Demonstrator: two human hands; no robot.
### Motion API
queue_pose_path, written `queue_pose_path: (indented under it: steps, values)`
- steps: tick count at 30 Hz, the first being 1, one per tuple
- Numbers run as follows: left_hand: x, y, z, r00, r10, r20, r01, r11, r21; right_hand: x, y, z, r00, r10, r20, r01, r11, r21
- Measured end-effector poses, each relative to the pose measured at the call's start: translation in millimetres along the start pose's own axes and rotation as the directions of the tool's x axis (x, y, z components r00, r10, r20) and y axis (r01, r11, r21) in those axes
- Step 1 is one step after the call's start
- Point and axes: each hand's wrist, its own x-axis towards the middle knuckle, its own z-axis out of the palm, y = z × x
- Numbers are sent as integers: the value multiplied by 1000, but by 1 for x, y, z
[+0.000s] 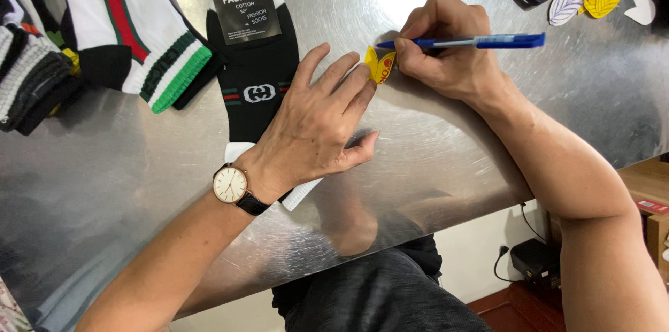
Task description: The person cuts a small white paper piece with scissors, then uses a blue pen to draw lines on a yellow leaf-shaped paper cutout. They place the decorated cutout onto a black sock and handle additional socks and paper pieces on the table.
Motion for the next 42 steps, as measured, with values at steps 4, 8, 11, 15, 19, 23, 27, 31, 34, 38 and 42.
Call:
queue_pose_path:
  steps: [4,8,11,15,19,23,27,31,34,38,42]
  values:
    - [0,5,-1,1000,-1,1,1,1000,7,-3,-4,0,1000,8,8,-8,1000,-25]
    - [0,5,-1,1000,1,-3,-1,1000,12,-2,-6,1,999,22,26,-21,999,-49]
    - [0,5,0,1000,-1,4,1,1000,7,0,-6,1,999,20,34,-19,999,-50]
    - [0,5,-1,1000,1,7,-1,1000,7,0,-8,1,999,27,34,-26,999,-41]
    - [0,6,-1,1000,0,12,0,1000,9,1,-8,1,999,-11,39,15,993,-114]
    - [-1,6,-1,1000,-2,5,2,1000,-1,1,-10,3,999,-4,34,8,993,-120]
    - [-2,6,-1,1000,-4,9,4,1000,-5,0,-12,3,999,25,27,-21,994,-111]
    - [-1,6,0,1000,-4,13,4,1000,-1,-1,-14,3,995,88,57,-85,995,-49]
    - [-2,5,-1,1000,-6,7,6,1000,-8,0,-14,4,993,80,81,-79,997,-13]
    - [-4,3,-3,1000,-6,8,6,1000,-13,0,-13,5,995,87,45,-86,996,-14]
    - [-5,5,-2,1000,-5,10,5,1000,-2,-1,-12,6,997,69,47,-67,997,-47]
